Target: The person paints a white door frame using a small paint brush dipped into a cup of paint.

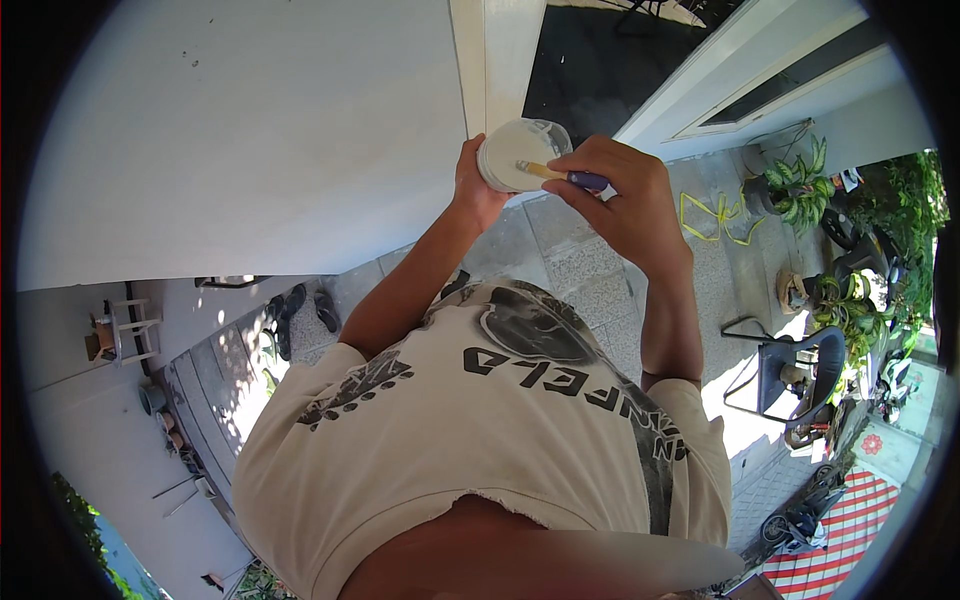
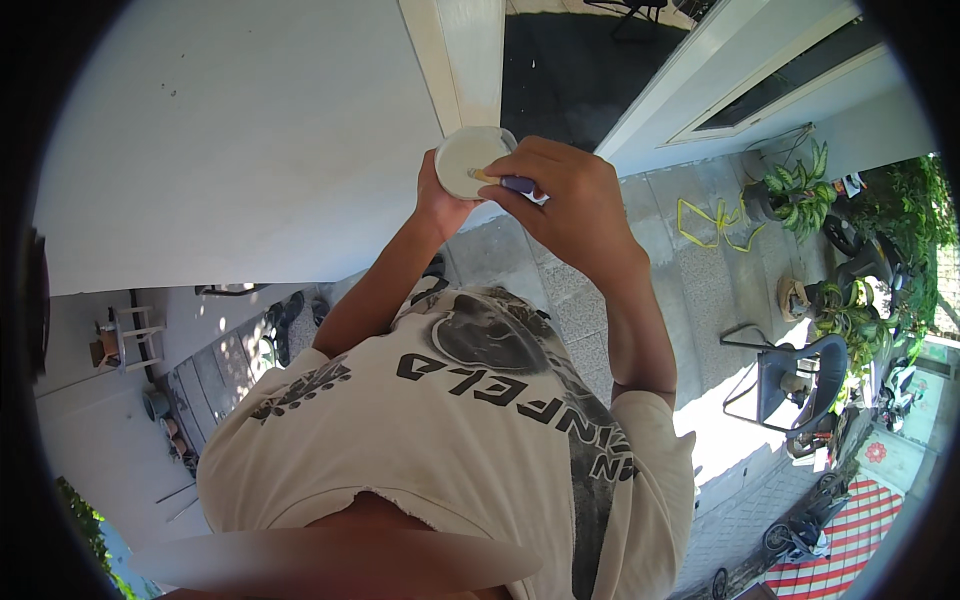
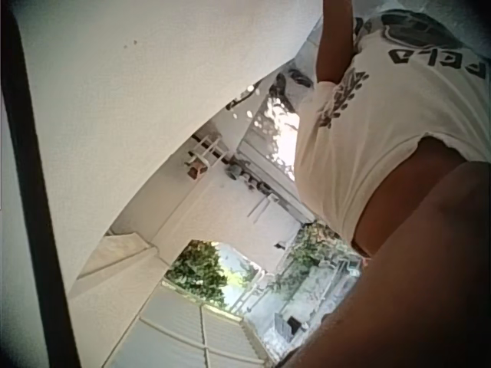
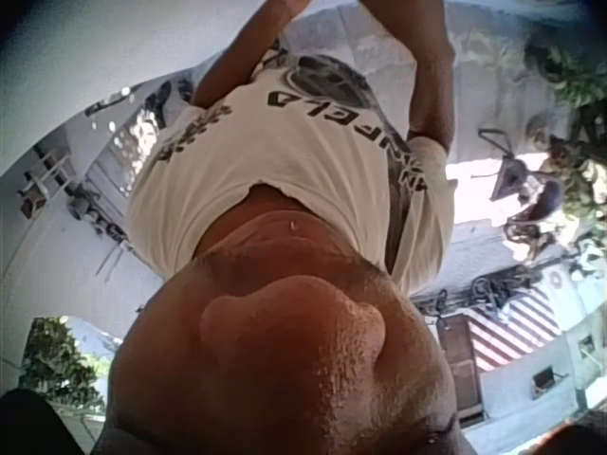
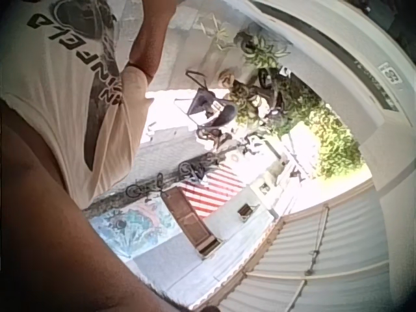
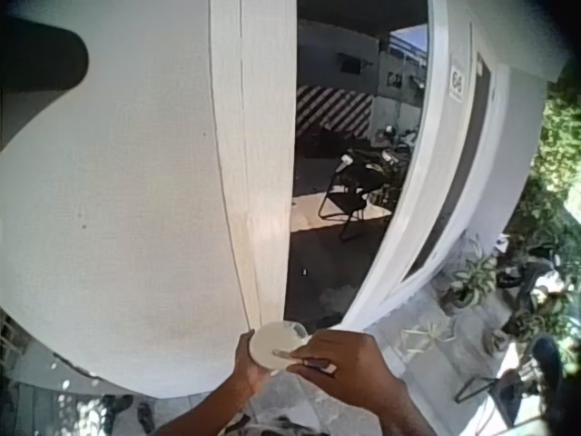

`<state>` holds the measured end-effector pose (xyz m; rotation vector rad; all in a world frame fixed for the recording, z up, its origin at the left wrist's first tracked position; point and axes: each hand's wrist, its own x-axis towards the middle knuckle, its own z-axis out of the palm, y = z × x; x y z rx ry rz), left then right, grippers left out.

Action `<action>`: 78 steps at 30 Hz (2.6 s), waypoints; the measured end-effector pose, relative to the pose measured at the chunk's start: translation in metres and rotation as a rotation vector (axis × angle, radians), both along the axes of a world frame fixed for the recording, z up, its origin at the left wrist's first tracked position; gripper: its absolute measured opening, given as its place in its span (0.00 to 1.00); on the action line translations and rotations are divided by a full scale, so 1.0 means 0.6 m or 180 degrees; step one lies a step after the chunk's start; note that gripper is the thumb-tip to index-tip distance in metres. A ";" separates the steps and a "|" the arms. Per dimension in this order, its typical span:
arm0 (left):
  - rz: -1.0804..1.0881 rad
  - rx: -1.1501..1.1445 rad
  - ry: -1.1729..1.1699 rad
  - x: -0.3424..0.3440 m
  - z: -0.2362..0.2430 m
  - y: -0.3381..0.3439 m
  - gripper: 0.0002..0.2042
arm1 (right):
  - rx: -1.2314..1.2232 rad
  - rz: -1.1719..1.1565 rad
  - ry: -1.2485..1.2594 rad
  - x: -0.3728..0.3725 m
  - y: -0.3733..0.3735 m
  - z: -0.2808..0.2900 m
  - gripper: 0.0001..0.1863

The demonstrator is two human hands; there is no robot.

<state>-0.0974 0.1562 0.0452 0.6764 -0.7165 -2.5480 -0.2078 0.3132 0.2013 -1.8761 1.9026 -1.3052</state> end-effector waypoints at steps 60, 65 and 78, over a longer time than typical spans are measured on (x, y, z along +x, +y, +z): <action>-0.1313 0.0255 -0.0413 0.145 -0.081 -0.262 0.28 | -0.4456 -0.2394 -0.3698 0.009 -0.325 -0.158 0.12; -0.1301 0.0306 -0.0444 0.152 -0.090 -0.278 0.26 | -0.4286 -0.2745 -0.3675 0.014 -0.341 -0.198 0.11; -0.1413 0.0366 -0.0433 0.139 -0.100 -0.299 0.25 | -0.4634 -0.2406 -0.3327 -0.010 -0.347 -0.104 0.13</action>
